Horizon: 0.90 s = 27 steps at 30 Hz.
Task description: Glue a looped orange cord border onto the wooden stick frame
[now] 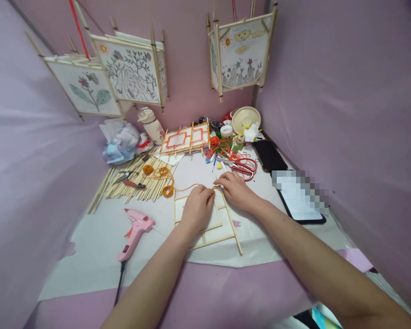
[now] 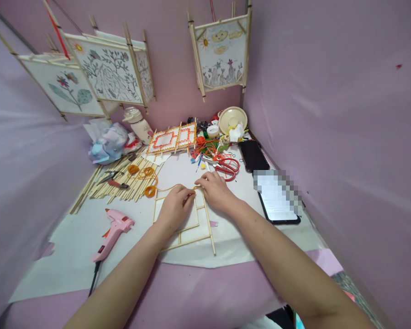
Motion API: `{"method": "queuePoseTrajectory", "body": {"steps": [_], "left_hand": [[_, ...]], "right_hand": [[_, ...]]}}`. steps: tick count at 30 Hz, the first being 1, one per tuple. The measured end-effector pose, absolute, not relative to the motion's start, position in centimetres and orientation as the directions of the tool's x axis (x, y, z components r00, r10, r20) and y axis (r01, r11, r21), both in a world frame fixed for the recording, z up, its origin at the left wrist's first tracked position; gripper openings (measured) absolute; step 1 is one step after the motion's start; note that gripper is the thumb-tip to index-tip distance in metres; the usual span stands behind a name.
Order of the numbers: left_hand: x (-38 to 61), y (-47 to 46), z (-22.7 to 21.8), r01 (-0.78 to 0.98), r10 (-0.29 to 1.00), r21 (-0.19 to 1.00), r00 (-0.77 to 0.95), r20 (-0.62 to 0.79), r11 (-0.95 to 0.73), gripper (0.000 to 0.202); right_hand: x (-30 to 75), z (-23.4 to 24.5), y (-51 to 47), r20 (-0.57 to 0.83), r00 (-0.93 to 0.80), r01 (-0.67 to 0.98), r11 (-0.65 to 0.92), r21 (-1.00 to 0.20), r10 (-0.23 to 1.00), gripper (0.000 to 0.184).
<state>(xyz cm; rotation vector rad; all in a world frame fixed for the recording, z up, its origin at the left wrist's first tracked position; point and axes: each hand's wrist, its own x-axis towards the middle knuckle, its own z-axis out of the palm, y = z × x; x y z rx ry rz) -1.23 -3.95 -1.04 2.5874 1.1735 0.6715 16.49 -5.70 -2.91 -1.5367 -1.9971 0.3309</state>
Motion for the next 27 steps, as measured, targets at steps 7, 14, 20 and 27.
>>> {"method": "queuePoseTrajectory", "body": {"steps": [7,14,20,27], "left_hand": [[-1.4,-3.9,-1.1,0.590,0.746,0.465,0.587,0.314,-0.660,0.017],[-0.6,-2.4,1.3,0.699,0.870,0.555,0.484,0.096,-0.450,0.015],[1.3,-0.3,2.5,0.701,0.901,0.600,0.427,0.079,-0.385,0.010],[1.2,-1.4,1.0,0.680,0.852,0.549,0.509,0.124,-0.486,0.012]], "right_hand": [[16.5,-2.9,-5.6,0.297,-0.153,0.810,0.292,-0.508,0.942,0.038],[16.5,-3.2,-5.5,0.308,-0.125,0.806,0.277,-0.522,0.943,0.032],[16.7,-3.2,-5.5,0.312,-0.102,0.797,0.265,-0.542,0.944,0.031],[17.0,-3.2,-5.3,0.303,-0.058,0.762,0.238,-0.603,0.951,0.038]]}}
